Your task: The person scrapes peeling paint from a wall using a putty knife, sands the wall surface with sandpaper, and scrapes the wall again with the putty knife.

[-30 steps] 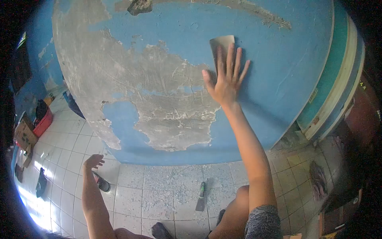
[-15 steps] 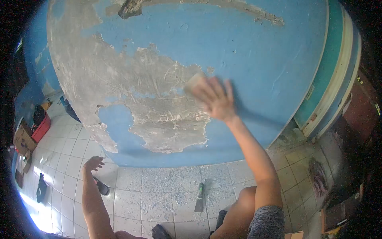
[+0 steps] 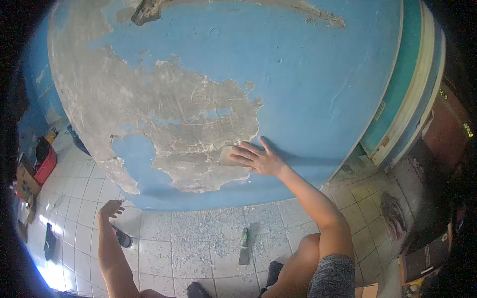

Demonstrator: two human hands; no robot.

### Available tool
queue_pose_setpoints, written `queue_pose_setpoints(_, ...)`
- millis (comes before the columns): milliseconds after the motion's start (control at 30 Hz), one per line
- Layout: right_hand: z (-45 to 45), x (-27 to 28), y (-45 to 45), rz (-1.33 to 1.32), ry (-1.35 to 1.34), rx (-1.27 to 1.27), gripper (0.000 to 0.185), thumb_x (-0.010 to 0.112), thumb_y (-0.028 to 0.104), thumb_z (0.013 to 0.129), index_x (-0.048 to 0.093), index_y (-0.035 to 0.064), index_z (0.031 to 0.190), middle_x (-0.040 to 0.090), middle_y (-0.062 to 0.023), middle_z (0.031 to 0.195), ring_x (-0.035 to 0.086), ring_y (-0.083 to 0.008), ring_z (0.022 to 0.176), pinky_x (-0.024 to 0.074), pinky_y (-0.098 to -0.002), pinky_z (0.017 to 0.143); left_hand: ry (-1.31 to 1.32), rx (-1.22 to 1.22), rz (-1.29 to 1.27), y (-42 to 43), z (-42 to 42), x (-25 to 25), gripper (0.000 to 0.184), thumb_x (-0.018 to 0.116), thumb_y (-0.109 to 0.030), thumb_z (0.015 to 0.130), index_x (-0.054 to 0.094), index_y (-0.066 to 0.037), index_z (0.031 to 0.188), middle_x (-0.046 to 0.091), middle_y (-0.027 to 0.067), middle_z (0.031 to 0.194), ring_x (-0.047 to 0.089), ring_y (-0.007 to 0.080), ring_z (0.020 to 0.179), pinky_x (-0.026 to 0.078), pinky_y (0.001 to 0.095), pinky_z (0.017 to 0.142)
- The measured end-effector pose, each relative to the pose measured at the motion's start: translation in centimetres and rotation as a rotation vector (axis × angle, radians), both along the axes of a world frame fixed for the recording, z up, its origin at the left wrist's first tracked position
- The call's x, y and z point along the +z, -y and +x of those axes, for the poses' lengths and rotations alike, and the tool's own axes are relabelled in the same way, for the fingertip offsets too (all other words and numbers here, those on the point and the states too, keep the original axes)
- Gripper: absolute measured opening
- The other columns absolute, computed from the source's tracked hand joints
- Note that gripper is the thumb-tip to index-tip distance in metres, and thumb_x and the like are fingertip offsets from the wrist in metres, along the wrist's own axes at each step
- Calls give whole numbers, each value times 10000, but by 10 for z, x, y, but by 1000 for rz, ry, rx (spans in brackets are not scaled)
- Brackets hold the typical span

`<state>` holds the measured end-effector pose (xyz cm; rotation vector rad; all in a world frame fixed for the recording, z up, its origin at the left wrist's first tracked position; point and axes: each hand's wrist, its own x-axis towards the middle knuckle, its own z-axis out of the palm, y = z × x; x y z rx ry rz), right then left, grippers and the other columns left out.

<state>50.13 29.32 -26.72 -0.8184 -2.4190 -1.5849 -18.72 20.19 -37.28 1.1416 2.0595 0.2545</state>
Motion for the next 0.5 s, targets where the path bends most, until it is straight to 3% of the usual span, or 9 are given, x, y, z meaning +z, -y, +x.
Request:
queue_pose_setpoints(67,12,21,-8,125,73,42,674,500,494,944,263,419,1570,208,30,1666,181,-257,1536,103,-654,1189,-12,-13,5,-5,6,2,488,452,-442,1013,569,-97,1338,719,53,1133,662,185,929,524,386,754)
queue_pose_setpoints(133,35,39,-20,154,-246,-14,534,381,423,1026,331,376,1557,233,23,1657,204,-277,1525,126,-645,1190,-18,-24,0,-4,10,1,484,452,-434,1015,571,-93,1338,719,54,1132,662,184,929,525,384,749)
queue_pose_setpoints(167,41,57,-19,156,-447,75,513,301,398,1064,391,243,1545,250,-67,1648,207,-330,1517,112,-652,1186,-19,-31,7,-4,13,3,482,453,-432,1016,572,-92,1336,719,54,1132,663,184,928,525,384,745)
queue_pose_setpoints(233,51,73,-14,135,-710,40,564,258,409,1075,423,100,1517,249,-174,1629,194,-398,1507,92,-646,1187,-18,-44,16,-7,17,6,481,457,-432,1016,576,-90,1333,720,53,1129,664,183,928,527,384,740)
queue_pose_setpoints(333,50,73,-11,149,-863,51,634,243,433,1073,426,-19,1478,245,-176,1628,146,-378,1523,45,-641,1197,-6,-55,24,-10,20,6,482,465,-437,1015,582,-90,1327,721,52,1126,665,180,929,528,385,736)
queue_pose_setpoints(367,51,71,-10,143,-862,21,624,263,423,1072,431,-26,1471,234,-209,1623,129,-423,1516,51,-641,1197,1,-56,26,-11,20,6,483,467,-439,1015,582,-89,1327,722,53,1128,665,179,929,529,386,737)
queue_pose_setpoints(500,47,51,-14,181,-733,58,583,306,403,1063,394,46,1515,225,-200,1630,121,-450,1511,61,-687,1175,33,-72,43,-12,13,1,485,463,-441,1020,577,-93,1338,723,57,1138,667,183,933,532,389,743)
